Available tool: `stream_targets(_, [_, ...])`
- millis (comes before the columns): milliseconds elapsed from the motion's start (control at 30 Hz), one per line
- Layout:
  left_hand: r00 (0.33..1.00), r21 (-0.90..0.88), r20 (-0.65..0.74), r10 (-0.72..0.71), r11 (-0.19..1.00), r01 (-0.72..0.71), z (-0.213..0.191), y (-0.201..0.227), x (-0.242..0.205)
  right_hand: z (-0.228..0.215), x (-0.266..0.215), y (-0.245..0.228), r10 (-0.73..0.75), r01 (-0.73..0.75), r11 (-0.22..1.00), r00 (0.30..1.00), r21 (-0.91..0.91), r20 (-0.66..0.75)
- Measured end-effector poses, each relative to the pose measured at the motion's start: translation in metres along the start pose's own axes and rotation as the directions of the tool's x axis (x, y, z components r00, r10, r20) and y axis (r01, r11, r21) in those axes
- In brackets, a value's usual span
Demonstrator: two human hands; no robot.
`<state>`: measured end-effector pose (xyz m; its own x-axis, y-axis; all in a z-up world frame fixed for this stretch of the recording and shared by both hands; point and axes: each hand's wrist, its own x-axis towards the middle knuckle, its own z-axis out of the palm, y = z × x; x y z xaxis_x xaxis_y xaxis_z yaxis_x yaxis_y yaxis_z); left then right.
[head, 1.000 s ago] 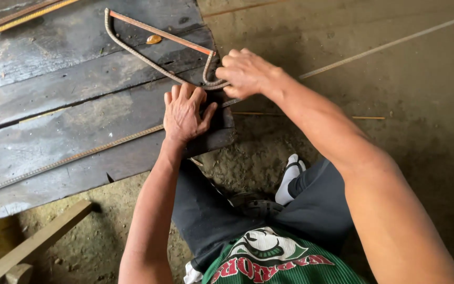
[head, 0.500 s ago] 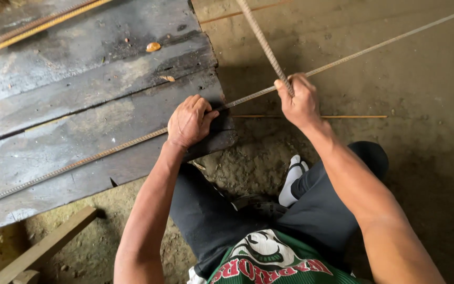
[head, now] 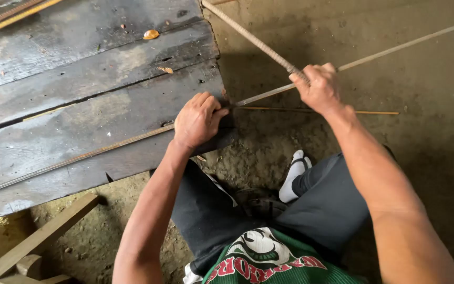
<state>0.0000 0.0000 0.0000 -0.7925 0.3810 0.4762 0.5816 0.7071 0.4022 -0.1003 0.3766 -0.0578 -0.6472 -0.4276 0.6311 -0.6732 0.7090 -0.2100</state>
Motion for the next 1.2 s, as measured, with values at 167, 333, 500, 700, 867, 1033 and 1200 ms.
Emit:
stream_targets(167, [0.999, 0.043, -0.014, 0.029, 0.999, -0.028, 0.026, 0.020, 0.031, -0.022, -0.008, 0.025, 0.149, -0.148, 0.988, 0.989, -0.050, 0.008])
stream_targets(333, [0.999, 0.125, 0.039, -0.023, 0.992, 0.018, -0.017, 0.045, 0.038, -0.025, -0.002, 0.007, 0.247, -0.240, 0.964, 0.967, 0.113, -0.054])
stream_targets(500, [0.932, 0.178, 0.018, -0.362, 0.918, 0.353, -0.001, 0.029, 0.036, -0.027, -0.006, 0.000, 0.305, -0.300, 0.946, 0.952, 0.127, -0.027])
stream_targets(700, [0.896, 0.384, 0.145, -0.420, 0.858, 0.340, -0.007, 0.021, 0.035, -0.022, -0.003, -0.019, 0.311, -0.308, 0.947, 0.950, 0.091, -0.024])
stream_targets(867, [0.942, 0.436, 0.024, -0.335, 0.851, 0.292, -0.016, 0.011, 0.025, -0.016, 0.010, -0.040, 0.305, -0.305, 0.948, 0.952, 0.089, 0.013])
stream_targets(1033, [0.789, 0.357, 0.123, -0.602, 0.769, 0.531, -0.014, 0.036, 0.038, -0.013, -0.003, -0.043, 0.317, -0.312, 0.940, 0.948, 0.138, -0.011])
stream_targets(1200, [0.829, 0.411, -0.018, -0.559, 0.752, 0.516, -0.001, 0.039, 0.035, -0.031, 0.012, -0.047, 0.361, -0.359, 0.893, 0.931, 0.272, 0.046])
